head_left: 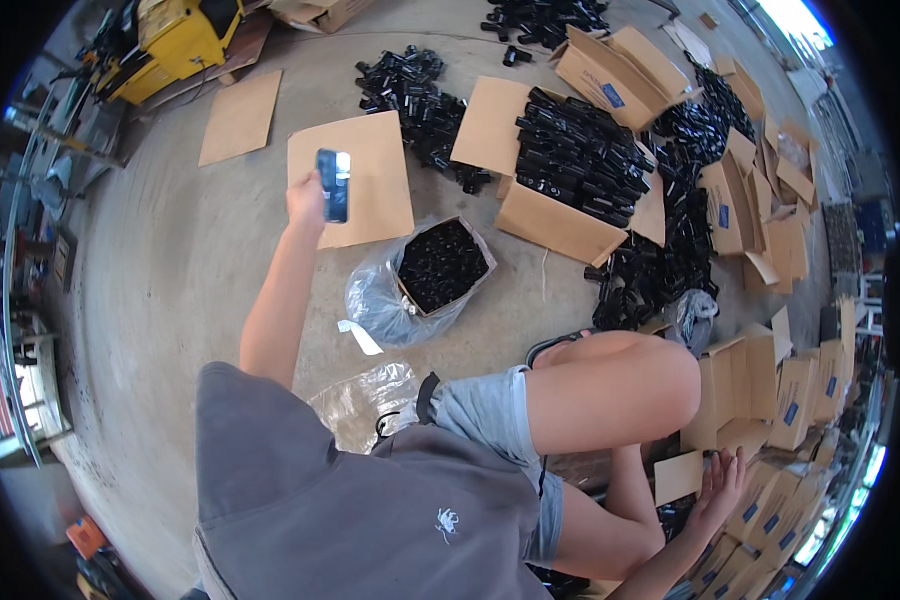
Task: The person sorts through a collection of black plastic components on the floor, picking them up and moving them between different open cardboard boxes.
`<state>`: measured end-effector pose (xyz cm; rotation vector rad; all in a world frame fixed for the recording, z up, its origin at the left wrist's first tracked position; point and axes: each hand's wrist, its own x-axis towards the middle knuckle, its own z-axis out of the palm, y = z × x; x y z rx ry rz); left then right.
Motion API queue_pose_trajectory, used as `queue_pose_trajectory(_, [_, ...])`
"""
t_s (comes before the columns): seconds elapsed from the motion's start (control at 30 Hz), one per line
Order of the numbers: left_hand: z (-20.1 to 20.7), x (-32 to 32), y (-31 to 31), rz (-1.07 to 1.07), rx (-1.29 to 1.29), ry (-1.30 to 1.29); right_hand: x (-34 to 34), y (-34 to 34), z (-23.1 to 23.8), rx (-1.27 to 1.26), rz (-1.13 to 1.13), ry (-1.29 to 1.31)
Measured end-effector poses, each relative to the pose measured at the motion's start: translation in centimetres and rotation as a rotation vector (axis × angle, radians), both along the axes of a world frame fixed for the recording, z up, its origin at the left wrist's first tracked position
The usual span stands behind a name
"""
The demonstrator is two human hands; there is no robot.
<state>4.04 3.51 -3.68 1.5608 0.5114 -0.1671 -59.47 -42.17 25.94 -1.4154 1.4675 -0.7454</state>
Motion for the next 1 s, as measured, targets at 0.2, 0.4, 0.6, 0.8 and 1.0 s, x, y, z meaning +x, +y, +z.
queue_pose_trajectory(0.2, [-11.2, 3.9, -2.3, -0.112, 0.250, 0.103, -6.5, 3.0, 4.8, -0.033, -0.116, 0.076])
queue_pose_trajectory(0.4, [-8.1, 9.8, 3.2, -0.298, 1.060, -0.148, -4.0, 3.1, -0.5, -0.028, -0.113, -0.087])
queue_pose_trajectory(0.6, [-6.9, 2.0, -1.4, -0.591, 1.527, -0.051, -7.8, 6.4, 1.2, -0.014, -0.180, -0.106])
queue_pose_trajectory(0.8, [-3.7, -1.2, -3.0, -0.531, 1.416, 0.044, -8.9, 8.6, -0.3, -0.079, -0.174, -0.145])
queue_pose_trajectory(1.0, [-4.0, -1.6, -3.4, -0.460, 1.443, -0.005, -8.8, 11.3, 0.9, -0.086, -0.186, -0.293])
